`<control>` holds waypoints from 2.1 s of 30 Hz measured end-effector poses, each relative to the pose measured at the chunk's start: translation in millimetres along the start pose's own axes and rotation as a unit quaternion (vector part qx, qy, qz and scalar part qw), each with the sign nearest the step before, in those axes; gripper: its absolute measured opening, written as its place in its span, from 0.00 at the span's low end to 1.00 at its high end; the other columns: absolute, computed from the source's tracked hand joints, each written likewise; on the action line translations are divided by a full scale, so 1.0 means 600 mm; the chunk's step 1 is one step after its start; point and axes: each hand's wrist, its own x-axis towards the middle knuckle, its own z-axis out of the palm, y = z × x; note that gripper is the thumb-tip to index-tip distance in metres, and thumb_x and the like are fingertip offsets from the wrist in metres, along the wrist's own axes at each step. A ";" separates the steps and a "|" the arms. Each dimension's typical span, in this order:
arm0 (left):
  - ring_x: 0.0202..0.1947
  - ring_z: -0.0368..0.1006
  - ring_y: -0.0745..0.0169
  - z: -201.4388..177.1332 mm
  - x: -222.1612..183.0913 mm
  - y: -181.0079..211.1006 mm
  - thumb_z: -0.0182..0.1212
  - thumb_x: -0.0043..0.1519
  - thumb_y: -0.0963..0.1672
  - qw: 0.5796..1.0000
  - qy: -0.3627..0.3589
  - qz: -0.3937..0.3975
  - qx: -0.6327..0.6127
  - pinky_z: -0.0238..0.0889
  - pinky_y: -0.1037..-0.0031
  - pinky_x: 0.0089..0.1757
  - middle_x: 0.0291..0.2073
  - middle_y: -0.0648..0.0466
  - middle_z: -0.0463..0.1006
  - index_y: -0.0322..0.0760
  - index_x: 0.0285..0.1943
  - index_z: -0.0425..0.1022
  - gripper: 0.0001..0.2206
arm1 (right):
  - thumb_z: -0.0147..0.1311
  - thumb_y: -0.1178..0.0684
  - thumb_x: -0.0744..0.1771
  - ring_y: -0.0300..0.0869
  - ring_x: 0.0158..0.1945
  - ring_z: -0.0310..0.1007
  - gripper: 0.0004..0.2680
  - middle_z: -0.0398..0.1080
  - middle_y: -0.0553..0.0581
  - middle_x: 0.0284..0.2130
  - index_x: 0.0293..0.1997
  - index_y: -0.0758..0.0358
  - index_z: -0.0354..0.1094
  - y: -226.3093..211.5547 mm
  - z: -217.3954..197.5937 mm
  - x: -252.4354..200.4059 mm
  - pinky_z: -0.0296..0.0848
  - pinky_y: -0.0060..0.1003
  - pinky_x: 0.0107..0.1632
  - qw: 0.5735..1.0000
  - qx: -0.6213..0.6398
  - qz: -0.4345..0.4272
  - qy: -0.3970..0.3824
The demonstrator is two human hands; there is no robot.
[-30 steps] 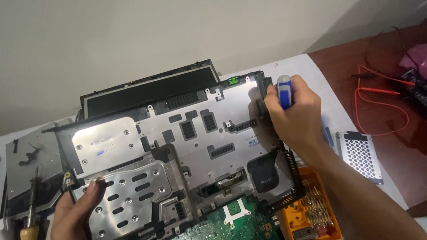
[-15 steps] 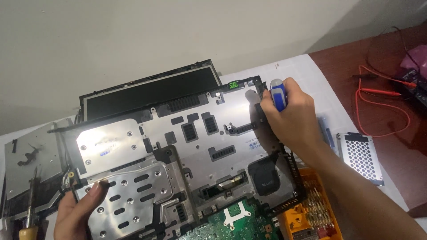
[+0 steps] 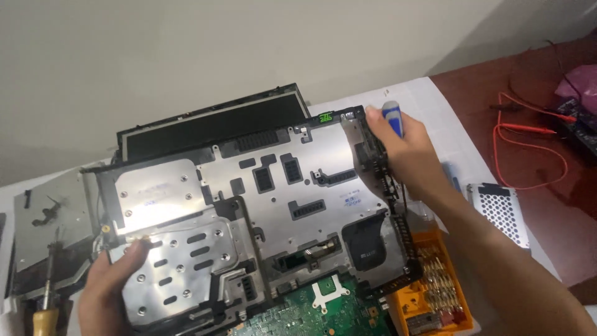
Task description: Disassembling a laptop by removing internal screws, disconnecting cables, and prying the internal frame away from the motherboard.
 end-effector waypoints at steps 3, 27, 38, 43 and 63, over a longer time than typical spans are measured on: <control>0.79 0.45 0.48 -0.035 0.030 -0.061 0.58 0.59 0.43 0.996 -0.029 0.066 0.057 0.39 0.61 0.69 0.73 0.34 0.59 0.49 0.63 0.73 0.21 | 0.49 0.42 0.71 0.35 0.15 0.55 0.14 0.54 0.45 0.14 0.27 0.53 0.55 -0.010 -0.005 0.005 0.56 0.31 0.17 0.999 0.012 -0.003 -0.031; 0.75 0.54 0.60 -0.060 0.119 -0.148 0.57 0.58 0.34 0.961 -0.077 0.254 0.074 0.36 0.68 0.76 0.64 0.48 0.72 0.45 0.63 0.74 0.24 | 0.56 0.44 0.67 0.29 0.06 0.46 0.13 0.52 0.41 0.07 0.25 0.54 0.58 0.039 -0.064 0.055 0.40 0.24 0.09 0.975 0.050 0.012 -0.215; 0.49 0.75 0.71 -0.037 0.108 -0.080 0.57 0.66 0.55 0.962 -0.050 -0.044 -0.265 0.64 0.81 0.54 0.49 0.61 0.79 0.42 0.53 0.77 0.18 | 0.59 0.46 0.66 0.36 0.22 0.70 0.09 0.69 0.49 0.22 0.33 0.60 0.69 0.052 -0.057 0.055 0.67 0.27 0.23 0.968 0.115 -0.012 -0.221; 0.62 0.67 0.42 -0.033 0.056 0.014 0.34 0.64 0.61 0.891 -0.218 -0.082 -0.389 0.57 0.57 0.60 0.63 0.40 0.70 0.29 0.71 0.62 0.38 | 0.57 0.48 0.66 0.40 0.25 0.74 0.10 0.74 0.54 0.27 0.41 0.65 0.71 0.058 -0.048 0.050 0.69 0.30 0.24 0.983 0.119 0.038 -0.135; 0.69 0.66 0.43 -0.074 0.070 0.004 0.60 0.65 0.35 0.801 -0.059 0.589 0.082 0.56 0.52 0.69 0.63 0.47 0.75 0.38 0.61 0.75 0.16 | 0.49 0.47 0.70 0.47 0.45 0.77 0.13 0.76 0.59 0.46 0.54 0.64 0.71 0.028 -0.017 0.020 0.76 0.39 0.46 0.967 0.147 0.134 -0.157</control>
